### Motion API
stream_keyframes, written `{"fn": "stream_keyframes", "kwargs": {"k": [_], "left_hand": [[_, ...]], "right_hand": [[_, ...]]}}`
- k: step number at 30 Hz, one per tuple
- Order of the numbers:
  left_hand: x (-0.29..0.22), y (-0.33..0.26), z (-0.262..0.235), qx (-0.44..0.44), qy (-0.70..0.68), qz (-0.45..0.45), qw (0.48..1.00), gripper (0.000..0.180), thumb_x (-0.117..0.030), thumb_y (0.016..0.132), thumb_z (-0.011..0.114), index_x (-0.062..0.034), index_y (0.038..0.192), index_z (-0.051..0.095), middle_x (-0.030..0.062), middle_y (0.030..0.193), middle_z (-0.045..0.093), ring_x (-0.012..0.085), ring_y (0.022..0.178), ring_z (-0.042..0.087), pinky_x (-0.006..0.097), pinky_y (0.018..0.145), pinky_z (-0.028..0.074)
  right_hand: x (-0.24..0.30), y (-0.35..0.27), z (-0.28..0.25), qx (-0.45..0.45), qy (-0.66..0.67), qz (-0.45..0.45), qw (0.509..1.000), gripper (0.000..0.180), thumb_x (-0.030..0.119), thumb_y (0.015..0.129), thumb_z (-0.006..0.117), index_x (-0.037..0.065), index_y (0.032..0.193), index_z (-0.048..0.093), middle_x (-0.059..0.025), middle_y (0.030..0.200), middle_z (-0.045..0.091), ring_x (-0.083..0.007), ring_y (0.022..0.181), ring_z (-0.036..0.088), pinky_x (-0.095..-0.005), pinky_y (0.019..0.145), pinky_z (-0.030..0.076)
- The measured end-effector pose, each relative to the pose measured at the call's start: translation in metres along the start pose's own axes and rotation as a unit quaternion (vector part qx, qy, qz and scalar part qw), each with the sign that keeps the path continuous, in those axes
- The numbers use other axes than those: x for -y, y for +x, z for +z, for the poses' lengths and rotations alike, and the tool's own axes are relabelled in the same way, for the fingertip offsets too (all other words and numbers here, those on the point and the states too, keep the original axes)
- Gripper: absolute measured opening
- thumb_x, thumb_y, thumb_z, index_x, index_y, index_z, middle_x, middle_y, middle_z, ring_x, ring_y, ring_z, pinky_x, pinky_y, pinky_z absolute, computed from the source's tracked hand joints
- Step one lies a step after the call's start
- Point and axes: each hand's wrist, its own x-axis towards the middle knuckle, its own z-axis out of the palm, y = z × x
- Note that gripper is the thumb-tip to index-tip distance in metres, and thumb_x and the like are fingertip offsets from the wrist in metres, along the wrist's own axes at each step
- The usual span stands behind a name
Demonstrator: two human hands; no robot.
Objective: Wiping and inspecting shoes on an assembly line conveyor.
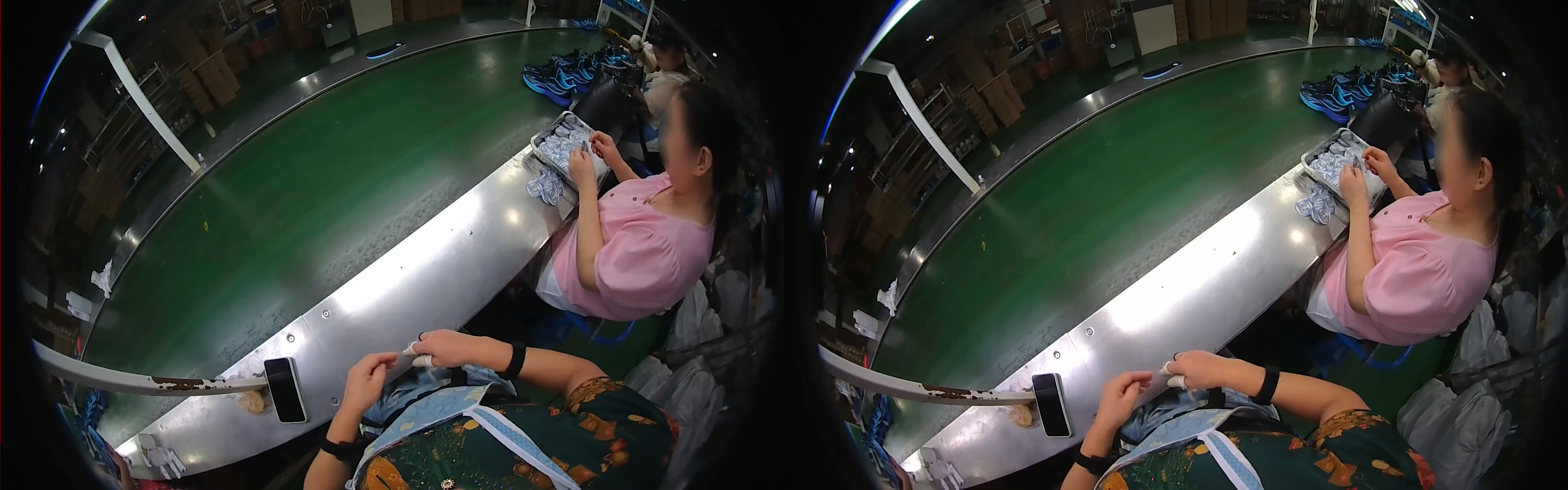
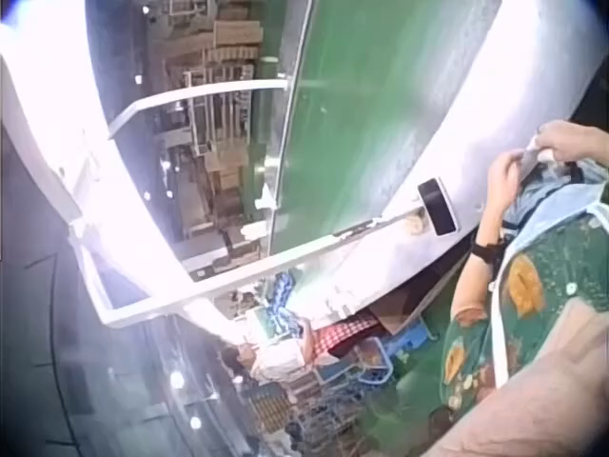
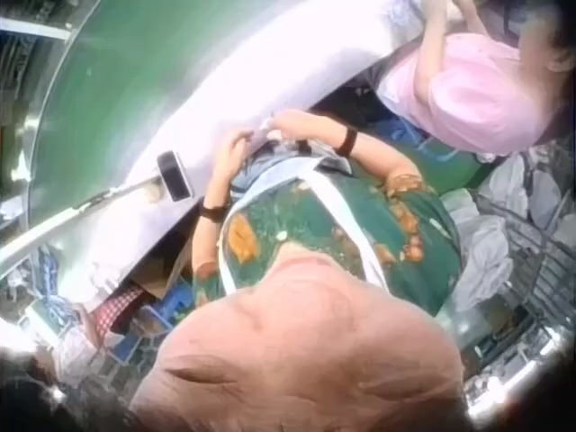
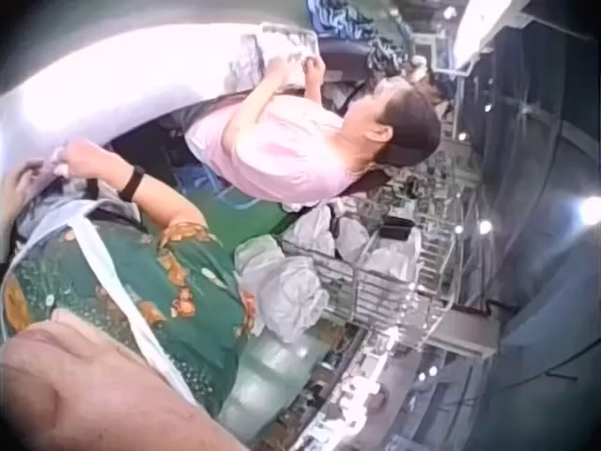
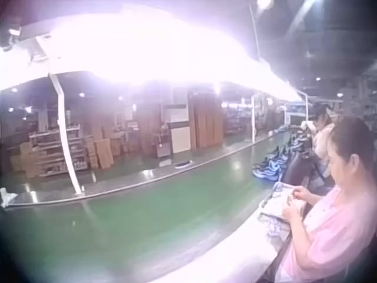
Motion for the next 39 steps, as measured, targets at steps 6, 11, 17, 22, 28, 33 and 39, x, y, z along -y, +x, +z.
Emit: {"fn": "stream_keyframes", "kwargs": {"k": [6, 11, 17, 22, 28, 33, 39], "left_hand": [[0.003, 0.019, 0.003, -0.161, -0.256, -0.072, 0.95, 0.024, -0.002, 0.093, 0.044, 0.0038, 0.106, 0.063, 0.0104, 0.098, 0.066, 0.0149, 0.089, 0.063, 0.026, 0.078, 0.05], [0.001, 0.027, 0.003, -0.168, -0.238, -0.047, 0.955, 0.024, -0.003, 0.094, 0.044, 0.0033, 0.104, 0.064, 0.0103, 0.095, 0.067, 0.0159, 0.088, 0.063, 0.028, 0.077, 0.05], [0.001, 0.022, 0.013, -0.237, 0.121, 0.059, 0.962, 0.023, 0.002, 0.083, 0.048, -0.0016, 0.096, 0.066, 0.0116, 0.095, 0.065, 0.0264, 0.09, 0.061, 0.035, 0.082, 0.048], [0.016, 0.022, 0.016, -0.253, 0.169, 0.095, 0.948, 0.025, 0.002, 0.077, 0.05, -0.0022, 0.096, 0.064, 0.0151, 0.109, 0.059, 0.0343, 0.106, 0.052, 0.043, 0.095, 0.039], [0.03, 0.034, 0.014, -0.262, 0.236, 0.098, 0.93, 0.029, -0.001, 0.078, 0.05, -0.0021, 0.103, 0.064, 0.0206, 0.124, 0.052, 0.041, 0.121, 0.041, 0.049, 0.102, 0.032], [0.031, 0.045, 0.014, -0.266, 0.268, 0.117, 0.919, 0.035, -0.001, 0.077, 0.05, -0.0033, 0.11, 0.062, 0.0231, 0.132, 0.046, 0.045, 0.127, 0.036, 0.053, 0.104, 0.029], [0.047, 0.043, 0.022, -0.219, 0.302, 0.121, 0.92, 0.039, -0.005, 0.077, 0.051, -0.0065, 0.114, 0.061, 0.0221, 0.135, 0.045, 0.0431, 0.128, 0.036, 0.054, 0.103, 0.028]], "right_hand": [[-0.002, 0.003, 0.006, 0.023, -0.011, -0.011, 1.0, 0.034, 0.031, 0.091, 0.057, 0.008, 0.115, 0.062, -0.0201, 0.087, 0.06, -0.0383, 0.085, 0.059, -0.0433, 0.077, 0.047], [-0.003, 0.003, 0.016, 0.012, 0.011, -0.008, 1.0, 0.031, 0.029, 0.09, 0.056, 0.007, 0.112, 0.062, -0.0219, 0.087, 0.061, -0.0402, 0.086, 0.06, -0.0455, 0.078, 0.046], [-0.013, 0.005, 0.018, -0.04, 0.034, -0.022, 0.998, 0.027, 0.028, 0.09, 0.055, 0.008, 0.106, 0.062, -0.0207, 0.084, 0.06, -0.0396, 0.083, 0.059, -0.0457, 0.074, 0.046], [-0.015, 0.014, 0.007, -0.071, 0.045, 0.003, 0.996, 0.026, 0.028, 0.092, 0.053, 0.008, 0.107, 0.061, -0.0195, 0.086, 0.058, -0.0396, 0.082, 0.058, -0.0454, 0.073, 0.045], [-0.02, 0.034, -0.001, -0.165, 0.05, 0.031, 0.984, 0.023, 0.025, 0.093, 0.053, 0.007, 0.106, 0.061, -0.0174, 0.087, 0.056, -0.0365, 0.084, 0.057, -0.0439, 0.073, 0.045], [-0.042, 0.049, 0.002, -0.235, -0.028, 0.027, 0.971, 0.031, 0.025, 0.092, 0.056, 0.012, 0.12, 0.061, -0.0144, 0.081, 0.054, -0.0322, 0.076, 0.055, -0.0395, 0.069, 0.045], [-0.052, 0.055, 0.021, -0.309, -0.066, -0.032, 0.948, 0.029, 0.023, 0.09, 0.059, 0.013, 0.116, 0.064, -0.0099, 0.076, 0.049, -0.0286, 0.072, 0.049, -0.0377, 0.066, 0.041]]}}
